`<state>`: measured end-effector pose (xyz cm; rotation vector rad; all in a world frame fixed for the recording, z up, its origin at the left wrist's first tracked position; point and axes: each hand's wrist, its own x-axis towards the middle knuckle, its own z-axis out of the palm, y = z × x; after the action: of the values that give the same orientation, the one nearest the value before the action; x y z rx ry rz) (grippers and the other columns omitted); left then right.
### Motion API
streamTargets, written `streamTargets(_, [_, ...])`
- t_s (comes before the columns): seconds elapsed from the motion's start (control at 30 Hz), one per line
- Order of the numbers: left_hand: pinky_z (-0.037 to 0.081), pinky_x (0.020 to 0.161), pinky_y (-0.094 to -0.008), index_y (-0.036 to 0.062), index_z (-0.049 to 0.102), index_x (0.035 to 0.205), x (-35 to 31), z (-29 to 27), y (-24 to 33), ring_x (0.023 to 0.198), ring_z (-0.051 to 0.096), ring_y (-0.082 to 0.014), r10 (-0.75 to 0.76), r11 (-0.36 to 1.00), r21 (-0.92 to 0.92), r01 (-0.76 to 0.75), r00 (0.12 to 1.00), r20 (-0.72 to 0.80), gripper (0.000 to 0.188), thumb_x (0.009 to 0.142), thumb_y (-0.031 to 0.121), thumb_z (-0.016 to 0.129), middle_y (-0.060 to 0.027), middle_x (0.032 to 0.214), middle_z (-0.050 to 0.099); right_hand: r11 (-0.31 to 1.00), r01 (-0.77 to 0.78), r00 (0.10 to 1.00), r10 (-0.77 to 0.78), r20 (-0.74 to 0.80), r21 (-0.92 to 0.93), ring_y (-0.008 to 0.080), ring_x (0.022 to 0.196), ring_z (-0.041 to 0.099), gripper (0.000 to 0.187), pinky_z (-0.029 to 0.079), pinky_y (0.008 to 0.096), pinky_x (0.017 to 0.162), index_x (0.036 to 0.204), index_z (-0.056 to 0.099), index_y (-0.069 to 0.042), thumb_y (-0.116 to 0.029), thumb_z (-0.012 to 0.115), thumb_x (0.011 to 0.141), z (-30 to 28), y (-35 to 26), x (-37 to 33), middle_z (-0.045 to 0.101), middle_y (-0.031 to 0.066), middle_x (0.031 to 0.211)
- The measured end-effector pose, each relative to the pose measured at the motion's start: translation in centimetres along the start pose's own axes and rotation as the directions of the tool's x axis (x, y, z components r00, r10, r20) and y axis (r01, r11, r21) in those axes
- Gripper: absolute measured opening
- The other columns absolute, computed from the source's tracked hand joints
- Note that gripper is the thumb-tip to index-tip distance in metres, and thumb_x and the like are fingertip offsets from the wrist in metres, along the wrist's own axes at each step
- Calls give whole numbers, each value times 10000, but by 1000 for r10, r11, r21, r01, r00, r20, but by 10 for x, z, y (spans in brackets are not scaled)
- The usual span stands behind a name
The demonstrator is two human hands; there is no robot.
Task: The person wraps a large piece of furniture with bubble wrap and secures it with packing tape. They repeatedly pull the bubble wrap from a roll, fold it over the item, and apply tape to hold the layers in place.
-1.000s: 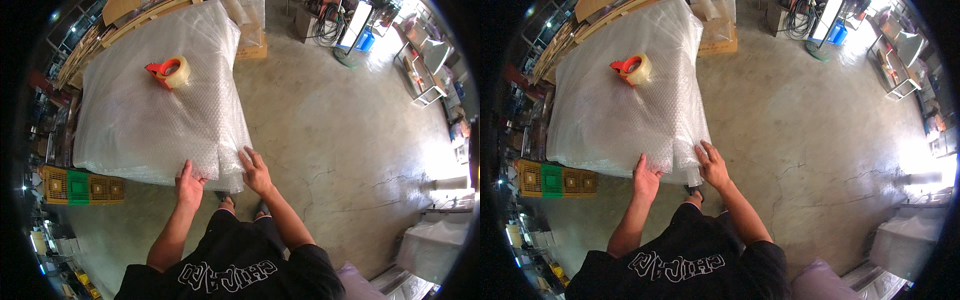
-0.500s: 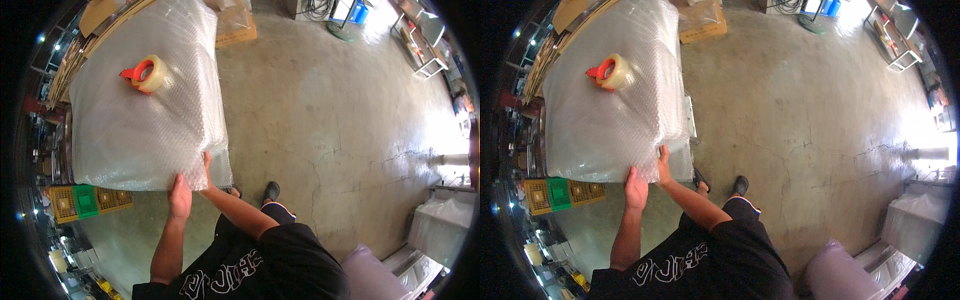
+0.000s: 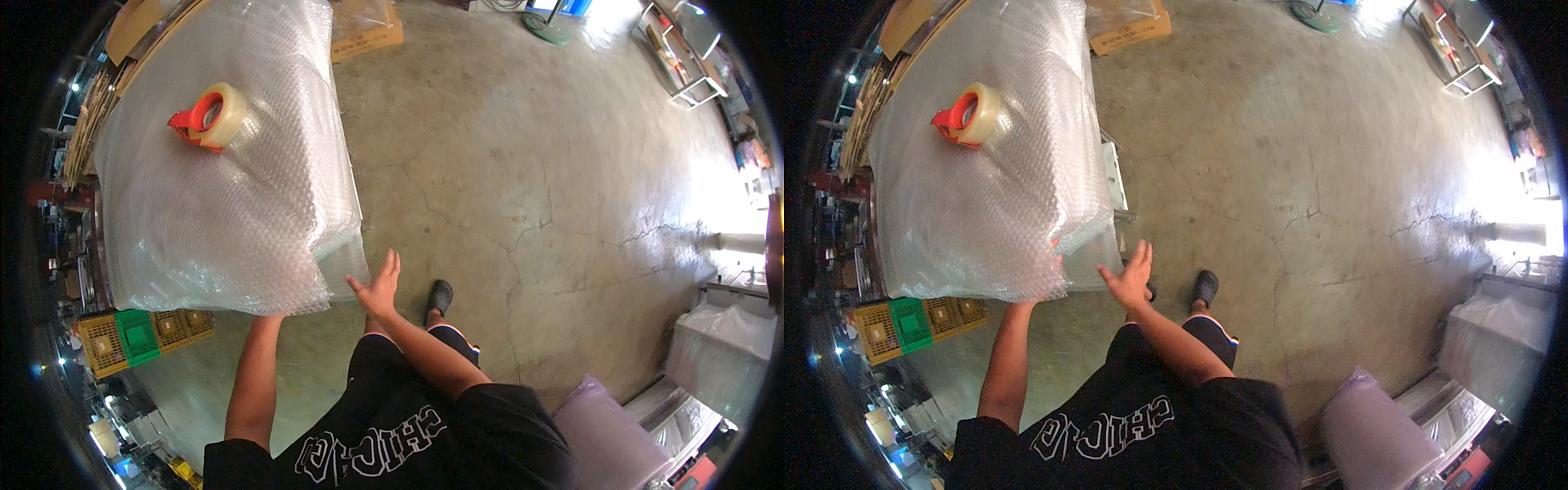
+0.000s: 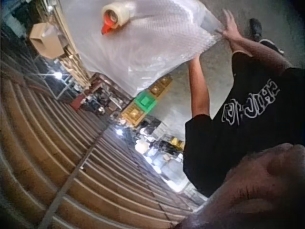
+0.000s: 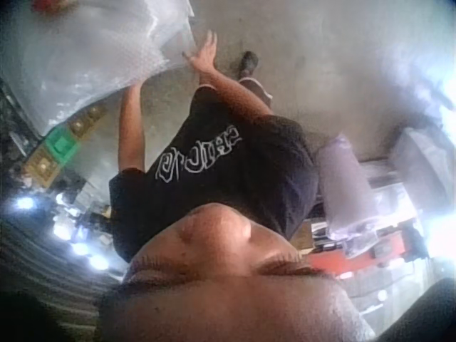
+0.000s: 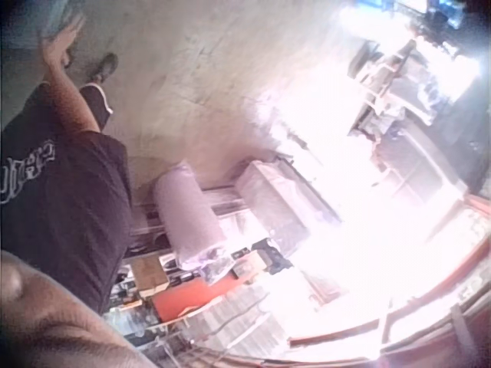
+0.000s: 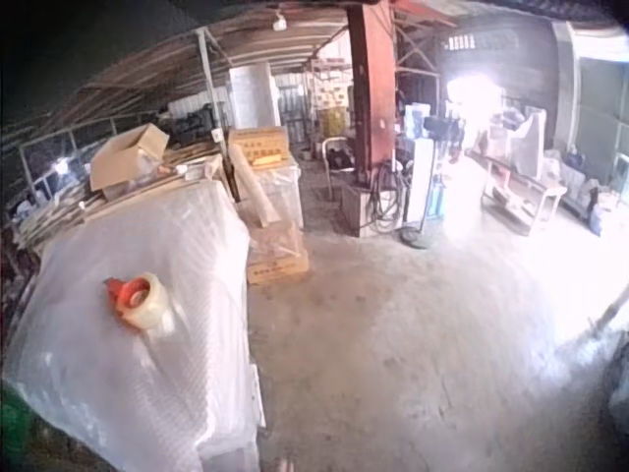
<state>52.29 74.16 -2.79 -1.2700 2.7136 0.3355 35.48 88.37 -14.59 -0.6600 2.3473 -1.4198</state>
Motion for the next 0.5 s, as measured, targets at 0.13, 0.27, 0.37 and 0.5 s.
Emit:
streamTargets(0.13, [419, 1042, -463, 102, 591, 1357, 7, 20, -17, 1200, 555, -349, 63, 997, 38, -61, 996, -63, 508, 937, 386, 623, -161, 1314, 605, 796, -590, 574, 294, 764, 136, 249, 853, 653, 473, 517, 369, 813, 1058, 632, 83, -357, 705, 901, -5, 41, 14, 676, 188, 952])
streamTargets(0.27, [449, 996, -459, 94, 627, 1307, -1, 34, -20, 1135, 588, -350, 153, 987, 76, -142, 974, -168, 445, 933, 334, 646, -152, 1234, 638, 829, -522, 580, 174, 796, 199, 185, 646, 628, 392, 503, 345, 623, 869, 634, 63, -313, 589, 973, -34, -34, 38, 675, 119, 757])
streamTargets(0.37, [433, 1001, -495, 70, 610, 1242, 6, -1, 11, 1159, 557, -373, -45, 991, -122, 47, 999, 19, 455, 921, 392, 629, -190, 1239, 610, 824, -499, 620, 123, 775, 269, 187, 656, 626, 383, 488, 350, 599, 823, 627, 58, -286, 553, 971, -9, -77, 76, 663, 116, 751])
streamTargets(0.5, [432, 1006, -491, 54, 606, 1239, -27, -16, 38, 1164, 560, -374, 12, 909, -415, -32, 999, -50, 533, 847, 395, 724, -205, 1225, 611, 808, -509, 640, 124, 758, 297, 239, 620, 659, 330, 553, 371, 620, 866, 647, 59, -201, 458, 943, 7, -92, 92, 670, 131, 727])
